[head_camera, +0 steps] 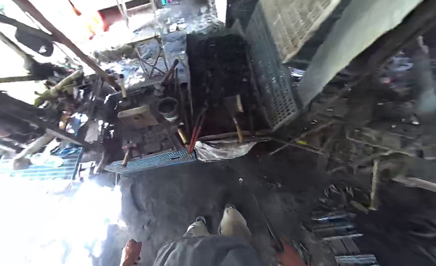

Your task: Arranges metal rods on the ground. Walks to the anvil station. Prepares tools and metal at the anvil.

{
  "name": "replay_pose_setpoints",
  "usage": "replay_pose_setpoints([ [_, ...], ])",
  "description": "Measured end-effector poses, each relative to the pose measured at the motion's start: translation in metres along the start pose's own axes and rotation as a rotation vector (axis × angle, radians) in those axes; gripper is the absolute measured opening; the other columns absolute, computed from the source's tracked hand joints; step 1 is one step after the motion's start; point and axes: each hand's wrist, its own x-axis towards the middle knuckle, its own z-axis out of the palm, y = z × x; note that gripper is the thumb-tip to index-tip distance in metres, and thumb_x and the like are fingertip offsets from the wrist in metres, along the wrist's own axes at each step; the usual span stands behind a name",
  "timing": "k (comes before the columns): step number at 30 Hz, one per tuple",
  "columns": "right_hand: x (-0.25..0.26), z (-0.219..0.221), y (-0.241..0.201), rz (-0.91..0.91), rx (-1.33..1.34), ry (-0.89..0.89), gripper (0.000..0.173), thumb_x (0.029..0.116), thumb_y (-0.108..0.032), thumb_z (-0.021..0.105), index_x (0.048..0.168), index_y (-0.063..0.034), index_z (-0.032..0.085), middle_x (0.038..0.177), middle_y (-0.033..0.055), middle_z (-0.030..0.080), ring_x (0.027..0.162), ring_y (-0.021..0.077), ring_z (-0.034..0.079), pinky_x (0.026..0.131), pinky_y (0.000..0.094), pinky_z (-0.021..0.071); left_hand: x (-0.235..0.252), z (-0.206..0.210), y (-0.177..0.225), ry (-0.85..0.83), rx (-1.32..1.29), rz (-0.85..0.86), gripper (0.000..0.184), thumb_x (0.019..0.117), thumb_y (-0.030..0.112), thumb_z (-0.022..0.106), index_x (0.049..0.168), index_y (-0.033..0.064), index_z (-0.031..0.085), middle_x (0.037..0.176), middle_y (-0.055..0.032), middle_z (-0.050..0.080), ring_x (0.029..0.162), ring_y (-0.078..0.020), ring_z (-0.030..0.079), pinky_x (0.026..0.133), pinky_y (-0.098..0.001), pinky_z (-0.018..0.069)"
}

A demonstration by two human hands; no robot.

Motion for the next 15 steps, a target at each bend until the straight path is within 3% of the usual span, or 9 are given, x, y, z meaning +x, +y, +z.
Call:
replay_pose_setpoints([
  [4, 0.054, 0.045, -0.084, -0.201, -0.272, -0.098, 0.041, 0.0918, -0.012, 0.071, 0.131, -0.0044, 0.059, 0.103, 0.0211, 0.067, 0.088, 0.0350, 0.066, 0.076, 0.0569, 0.0545, 0.014, -0.041, 0.015, 0.043, -0.076, 0.091, 0.042, 0.1044, 0.039, 0.054, 0.125, 0.0040, 0.066, 0.110, -0.0201, 0.074, 0.093, -0.0355, 0.075, 0.081, -0.0564, 0.0623],
  [7, 0.088, 0.080, -0.150, -0.266, -0.491, -0.166, 0.046, 0.0918, -0.013, 0.067, 0.137, -0.0083, 0.057, 0.113, 0.0221, 0.068, 0.101, 0.0385, 0.068, 0.085, 0.0614, 0.0549, 0.004, -0.059, 0.049, 0.071, -0.199, 0.212, 0.045, 0.1050, 0.040, 0.055, 0.136, 0.0076, 0.061, 0.112, -0.0193, 0.073, 0.091, -0.0343, 0.075, 0.080, -0.0566, 0.0626],
  [11, 0.131, 0.112, -0.228, -0.340, -0.568, -0.268, 0.045, 0.0903, -0.014, 0.069, 0.133, -0.0037, 0.058, 0.117, 0.0244, 0.067, 0.108, 0.0406, 0.066, 0.090, 0.0626, 0.0522, -0.025, -0.080, 0.094, 0.103, -0.276, 0.283, 0.042, 0.1052, 0.037, 0.057, 0.135, 0.0077, 0.060, 0.105, -0.0169, 0.074, 0.082, -0.0303, 0.076, 0.074, -0.0518, 0.0642],
  [13, 0.147, 0.122, -0.249, -0.329, -0.552, -0.288, 0.046, 0.0899, -0.015, 0.069, 0.133, -0.0030, 0.058, 0.119, 0.0250, 0.067, 0.110, 0.0411, 0.066, 0.092, 0.0628, 0.0518, -0.040, -0.093, 0.116, 0.144, -0.141, 0.300, 0.043, 0.1042, 0.039, 0.057, 0.132, 0.0070, 0.064, 0.105, -0.0167, 0.074, 0.087, -0.0303, 0.075, 0.080, -0.0537, 0.0622],
  [15, 0.160, 0.123, -0.263, -0.278, -0.550, -0.278, 0.049, 0.0882, -0.015, 0.069, 0.134, -0.0041, 0.057, 0.120, 0.0240, 0.067, 0.111, 0.0405, 0.066, 0.093, 0.0620, 0.0523, -0.051, -0.106, 0.168, 0.193, 0.057, 0.365, 0.043, 0.1035, 0.043, 0.055, 0.128, 0.0100, 0.068, 0.110, -0.0142, 0.075, 0.101, -0.0300, 0.073, 0.092, -0.0574, 0.0572],
])
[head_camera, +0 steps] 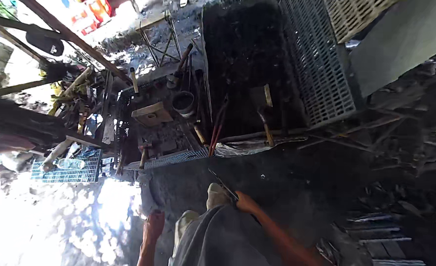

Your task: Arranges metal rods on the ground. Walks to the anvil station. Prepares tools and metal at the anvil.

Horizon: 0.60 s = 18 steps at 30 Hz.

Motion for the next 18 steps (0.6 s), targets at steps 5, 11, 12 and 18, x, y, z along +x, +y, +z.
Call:
replay_pose_setpoints([
  [5, 0.010, 0.003, 0.005, 0.175, 0.013, -0.038, 0.058, 0.0870, -0.012, 0.069, 0.142, -0.0037, 0.052, 0.124, 0.0245, 0.066, 0.115, 0.0406, 0.066, 0.095, 0.0609, 0.0526, 0.114, 0.012, 0.174, -0.046, 0.205, 0.222, 0.053, 0.1029, 0.049, 0.053, 0.139, 0.0110, 0.061, 0.132, -0.0142, 0.067, 0.122, -0.0316, 0.065, 0.103, -0.0573, 0.0524],
  [11, -0.012, 0.033, 0.011, 0.305, 0.015, -0.067, 0.062, 0.0851, -0.007, 0.072, 0.143, -0.0005, 0.053, 0.131, 0.0257, 0.063, 0.120, 0.0401, 0.063, 0.100, 0.0576, 0.0513, 0.305, 0.106, 0.307, -0.140, 0.361, 0.268, 0.070, 0.0978, 0.048, 0.062, 0.150, 0.0041, 0.044, 0.146, -0.0304, 0.051, 0.122, -0.0506, 0.060, 0.092, -0.0665, 0.0528],
  [12, -0.016, 0.042, 0.010, 0.325, 0.023, -0.062, 0.062, 0.0842, -0.007, 0.072, 0.143, 0.0008, 0.053, 0.131, 0.0262, 0.063, 0.120, 0.0404, 0.063, 0.100, 0.0574, 0.0513, 0.330, 0.119, 0.319, -0.157, 0.405, 0.273, 0.070, 0.0971, 0.046, 0.063, 0.149, 0.0021, 0.045, 0.141, -0.0312, 0.054, 0.118, -0.0497, 0.062, 0.090, -0.0658, 0.0539],
  [18, -0.029, 0.086, -0.055, 0.547, 0.212, -0.066, 0.050, 0.0898, -0.013, 0.068, 0.137, -0.0024, 0.057, 0.112, 0.0253, 0.069, 0.101, 0.0419, 0.068, 0.087, 0.0627, 0.0536, 0.381, 0.115, 0.322, -0.348, 0.541, 0.410, 0.032, 0.0945, 0.030, 0.065, 0.114, 0.0051, 0.070, 0.119, -0.0218, 0.070, 0.108, -0.0423, 0.069, 0.081, -0.0655, 0.0560],
])
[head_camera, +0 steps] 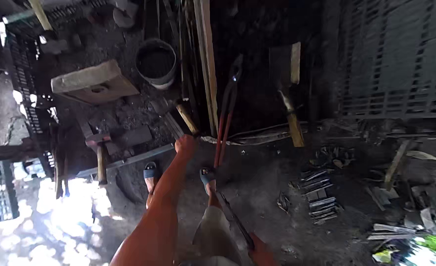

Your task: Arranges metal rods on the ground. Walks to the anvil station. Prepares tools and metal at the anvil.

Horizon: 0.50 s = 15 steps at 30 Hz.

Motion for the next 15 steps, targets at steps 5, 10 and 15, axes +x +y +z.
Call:
replay_pose_setpoints([
  [5, -0.009, 0.060, -0.054, 0.011, 0.323, 0.056, 0.044, 0.0896, -0.010, 0.070, 0.132, -0.0082, 0.060, 0.105, 0.0145, 0.072, 0.089, 0.0292, 0.070, 0.079, 0.0531, 0.0578, -0.019, 0.009, -0.061, 0.007, -1.105, -0.248, 0.043, 0.1077, 0.034, 0.048, 0.123, -0.0034, 0.063, 0.107, -0.0206, 0.073, 0.089, -0.0307, 0.076, 0.077, -0.0497, 0.0647],
  [10, -0.004, 0.078, -0.148, 0.016, 0.408, -0.030, 0.054, 0.0897, -0.011, 0.073, 0.142, -0.0128, 0.057, 0.117, 0.0160, 0.069, 0.101, 0.0301, 0.069, 0.088, 0.0543, 0.0564, -0.103, 0.043, -0.178, -0.257, -0.430, 0.003, 0.061, 0.1029, 0.049, 0.051, 0.150, 0.0108, 0.048, 0.129, -0.0208, 0.068, 0.117, -0.0381, 0.068, 0.098, -0.0617, 0.0542],
  [15, 0.042, 0.076, -0.202, -0.148, 0.311, -0.036, 0.046, 0.0930, -0.014, 0.069, 0.138, -0.0102, 0.057, 0.114, 0.0158, 0.068, 0.099, 0.0290, 0.067, 0.088, 0.0531, 0.0560, -0.130, 0.017, -0.361, -0.192, -0.298, -0.117, 0.049, 0.1034, 0.041, 0.055, 0.143, 0.0117, 0.057, 0.121, -0.0198, 0.071, 0.112, -0.0387, 0.070, 0.097, -0.0643, 0.0542],
])
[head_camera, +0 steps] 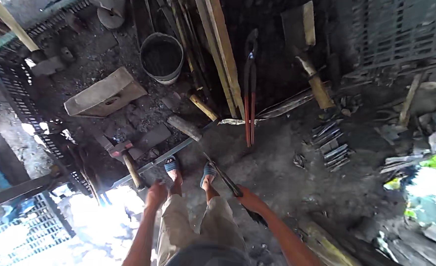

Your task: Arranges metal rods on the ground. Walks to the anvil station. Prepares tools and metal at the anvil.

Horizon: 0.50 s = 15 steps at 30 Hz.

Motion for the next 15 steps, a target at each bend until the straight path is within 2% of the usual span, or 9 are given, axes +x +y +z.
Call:
replay_pose_setpoints([
  [2, 0.019, -0.007, -0.011, -0.041, -0.019, 0.011, 0.045, 0.0949, -0.016, 0.067, 0.138, -0.0096, 0.057, 0.114, 0.0170, 0.068, 0.099, 0.0302, 0.067, 0.088, 0.0545, 0.0551, -0.011, -0.027, -0.067, 0.089, 0.017, -0.102, 0.049, 0.1035, 0.039, 0.055, 0.143, 0.0107, 0.057, 0.117, -0.0221, 0.072, 0.107, -0.0415, 0.071, 0.093, -0.0657, 0.0546],
  [4, 0.036, -0.017, -0.017, -0.068, -0.009, 0.024, 0.046, 0.0961, -0.017, 0.066, 0.140, -0.0101, 0.057, 0.115, 0.0173, 0.067, 0.100, 0.0298, 0.066, 0.089, 0.0539, 0.0547, -0.035, -0.049, -0.114, 0.082, 0.035, -0.193, 0.046, 0.1056, 0.035, 0.053, 0.142, 0.0083, 0.057, 0.118, -0.0240, 0.071, 0.109, -0.0432, 0.069, 0.095, -0.0660, 0.0531],
  [6, 0.044, -0.030, -0.020, -0.075, -0.015, 0.029, 0.047, 0.0967, -0.018, 0.066, 0.142, -0.0108, 0.055, 0.114, 0.0161, 0.067, 0.098, 0.0282, 0.066, 0.088, 0.0520, 0.0544, -0.058, -0.055, -0.151, 0.070, 0.062, -0.254, 0.044, 0.1060, 0.035, 0.052, 0.139, 0.0075, 0.060, 0.113, -0.0238, 0.072, 0.104, -0.0426, 0.071, 0.093, -0.0661, 0.0534],
  [8, 0.048, -0.043, -0.022, -0.095, -0.031, 0.052, 0.045, 0.0945, -0.016, 0.066, 0.138, -0.0101, 0.057, 0.108, 0.0144, 0.067, 0.093, 0.0263, 0.066, 0.084, 0.0504, 0.0547, -0.066, -0.046, -0.185, 0.057, 0.003, -0.302, 0.043, 0.1053, 0.035, 0.053, 0.135, 0.0066, 0.063, 0.110, -0.0213, 0.074, 0.099, -0.0391, 0.073, 0.091, -0.0641, 0.0556],
  [10, 0.046, -0.054, -0.027, -0.104, -0.079, 0.065, 0.041, 0.0936, -0.014, 0.064, 0.134, -0.0099, 0.058, 0.104, 0.0128, 0.066, 0.089, 0.0249, 0.064, 0.080, 0.0485, 0.0535, -0.069, -0.030, -0.202, 0.051, -0.118, -0.346, 0.040, 0.1047, 0.034, 0.055, 0.132, 0.0062, 0.064, 0.105, -0.0184, 0.075, 0.090, -0.0349, 0.075, 0.083, -0.0603, 0.0601],
  [12, 0.043, -0.066, -0.041, -0.092, -0.160, 0.067, 0.039, 0.0960, -0.015, 0.063, 0.135, -0.0099, 0.059, 0.107, 0.0148, 0.066, 0.093, 0.0272, 0.065, 0.083, 0.0511, 0.0536, -0.064, -0.016, -0.201, 0.035, -0.212, -0.361, 0.039, 0.1053, 0.033, 0.054, 0.131, 0.0054, 0.063, 0.103, -0.0173, 0.075, 0.085, -0.0326, 0.075, 0.077, -0.0572, 0.0619],
  [15, 0.048, -0.081, -0.064, -0.141, -0.260, 0.063, 0.034, 0.0982, -0.014, 0.059, 0.131, -0.0071, 0.059, 0.108, 0.0169, 0.065, 0.094, 0.0292, 0.064, 0.085, 0.0521, 0.0528, -0.046, -0.003, -0.181, 0.017, -0.250, -0.308, 0.041, 0.1064, 0.035, 0.052, 0.133, 0.0052, 0.062, 0.107, -0.0180, 0.074, 0.087, -0.0326, 0.075, 0.079, -0.0577, 0.0618],
])
